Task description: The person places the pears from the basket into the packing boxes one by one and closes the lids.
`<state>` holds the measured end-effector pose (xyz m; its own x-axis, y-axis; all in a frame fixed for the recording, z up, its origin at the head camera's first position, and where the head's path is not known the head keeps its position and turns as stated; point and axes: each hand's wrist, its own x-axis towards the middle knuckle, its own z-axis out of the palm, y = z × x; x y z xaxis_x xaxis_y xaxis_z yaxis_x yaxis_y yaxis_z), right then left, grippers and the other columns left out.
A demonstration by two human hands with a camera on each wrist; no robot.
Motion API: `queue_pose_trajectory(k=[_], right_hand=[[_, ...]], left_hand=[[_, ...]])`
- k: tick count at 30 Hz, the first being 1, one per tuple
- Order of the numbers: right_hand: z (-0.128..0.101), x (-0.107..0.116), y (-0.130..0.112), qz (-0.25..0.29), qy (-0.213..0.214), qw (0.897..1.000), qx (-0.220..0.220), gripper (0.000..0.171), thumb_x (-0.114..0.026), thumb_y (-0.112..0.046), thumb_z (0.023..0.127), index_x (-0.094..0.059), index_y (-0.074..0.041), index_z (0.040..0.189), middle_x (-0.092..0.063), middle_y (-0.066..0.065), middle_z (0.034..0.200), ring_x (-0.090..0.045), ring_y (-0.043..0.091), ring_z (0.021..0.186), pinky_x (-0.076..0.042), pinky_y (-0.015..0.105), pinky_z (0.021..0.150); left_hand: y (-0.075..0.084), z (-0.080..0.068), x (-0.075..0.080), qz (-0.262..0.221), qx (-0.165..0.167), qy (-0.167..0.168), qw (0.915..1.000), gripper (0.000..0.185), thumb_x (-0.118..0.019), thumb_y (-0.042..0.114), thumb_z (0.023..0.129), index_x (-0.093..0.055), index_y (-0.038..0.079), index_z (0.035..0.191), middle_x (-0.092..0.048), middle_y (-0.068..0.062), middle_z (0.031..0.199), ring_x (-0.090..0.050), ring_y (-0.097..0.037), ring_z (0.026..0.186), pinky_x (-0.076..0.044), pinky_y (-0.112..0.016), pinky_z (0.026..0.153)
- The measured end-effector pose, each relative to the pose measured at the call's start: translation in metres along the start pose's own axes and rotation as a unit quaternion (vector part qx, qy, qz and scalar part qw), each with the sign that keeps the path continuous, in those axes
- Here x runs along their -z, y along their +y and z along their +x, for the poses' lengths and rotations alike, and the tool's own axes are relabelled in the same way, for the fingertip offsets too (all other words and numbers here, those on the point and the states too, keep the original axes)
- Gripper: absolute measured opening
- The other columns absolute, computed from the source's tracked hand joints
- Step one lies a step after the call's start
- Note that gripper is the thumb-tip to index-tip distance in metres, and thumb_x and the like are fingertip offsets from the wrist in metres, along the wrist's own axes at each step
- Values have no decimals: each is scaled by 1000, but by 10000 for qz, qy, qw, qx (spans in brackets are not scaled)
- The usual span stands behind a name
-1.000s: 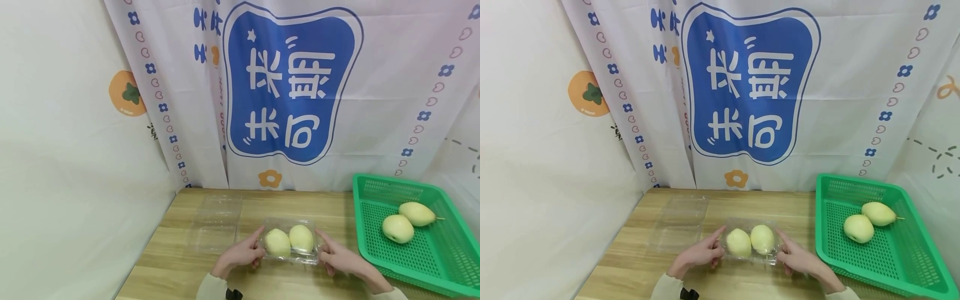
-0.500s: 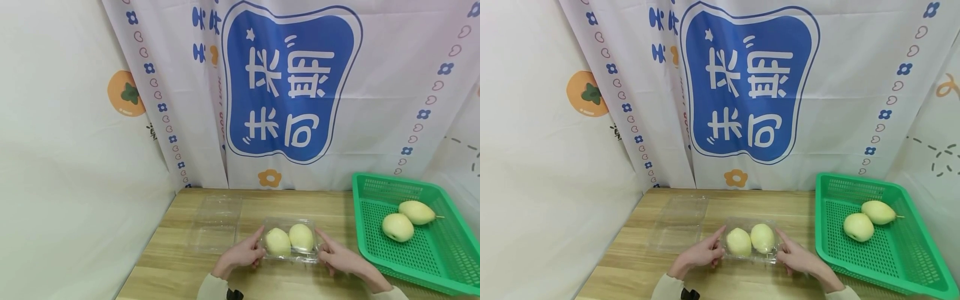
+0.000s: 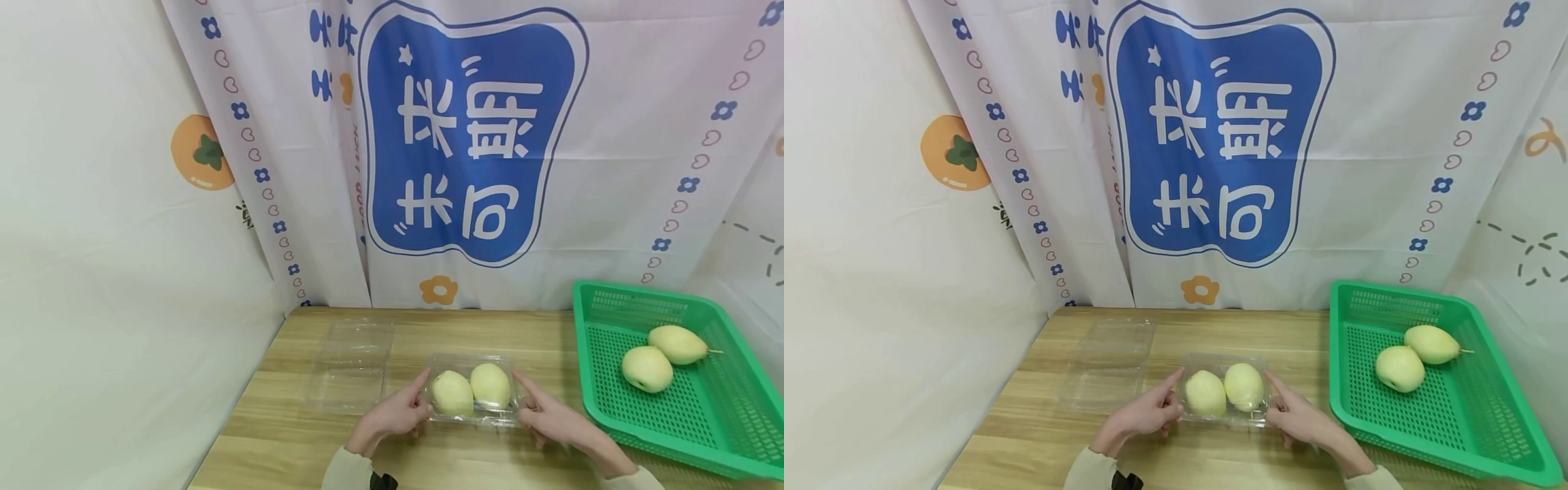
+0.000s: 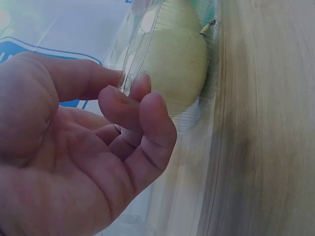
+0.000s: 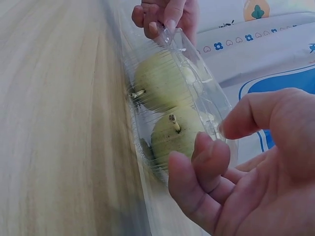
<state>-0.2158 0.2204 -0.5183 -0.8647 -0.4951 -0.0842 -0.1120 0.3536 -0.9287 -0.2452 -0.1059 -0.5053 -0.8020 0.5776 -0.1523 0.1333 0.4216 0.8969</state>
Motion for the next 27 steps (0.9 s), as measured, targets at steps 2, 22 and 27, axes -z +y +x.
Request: queue_pose_trajectory(k=[2, 22, 27], right_hand=[[0, -1, -1, 1, 39, 10000, -14, 89, -55, -5, 90, 7, 5, 154, -58, 12, 78, -53, 9, 52, -53, 31, 47], [7, -5, 1, -545, 500, 9973, -2, 84, -54, -3, 86, -4, 8, 153, -53, 5, 77, -51, 8, 50, -52, 30, 45], [7, -5, 4, -499, 562, 9971, -75, 85, -55, -3, 85, -5, 7, 153, -54, 6, 74, -50, 8, 48, -50, 29, 43]], left_hand=[[0, 0, 0, -3, -33, 21, 10000, 81, -57, 7, 96, -4, 5, 158, -52, -1, 76, -50, -11, 58, -54, -28, 54], [-2, -1, 0, 142, -24, 57, 9999, 80, -55, 7, 97, -2, 3, 157, -51, 0, 75, -49, -12, 56, -51, -24, 53], [-2, 0, -1, -143, 35, 135, 9998, 79, -55, 7, 97, -5, 7, 158, -53, -2, 75, -48, -14, 57, -46, -23, 51]])
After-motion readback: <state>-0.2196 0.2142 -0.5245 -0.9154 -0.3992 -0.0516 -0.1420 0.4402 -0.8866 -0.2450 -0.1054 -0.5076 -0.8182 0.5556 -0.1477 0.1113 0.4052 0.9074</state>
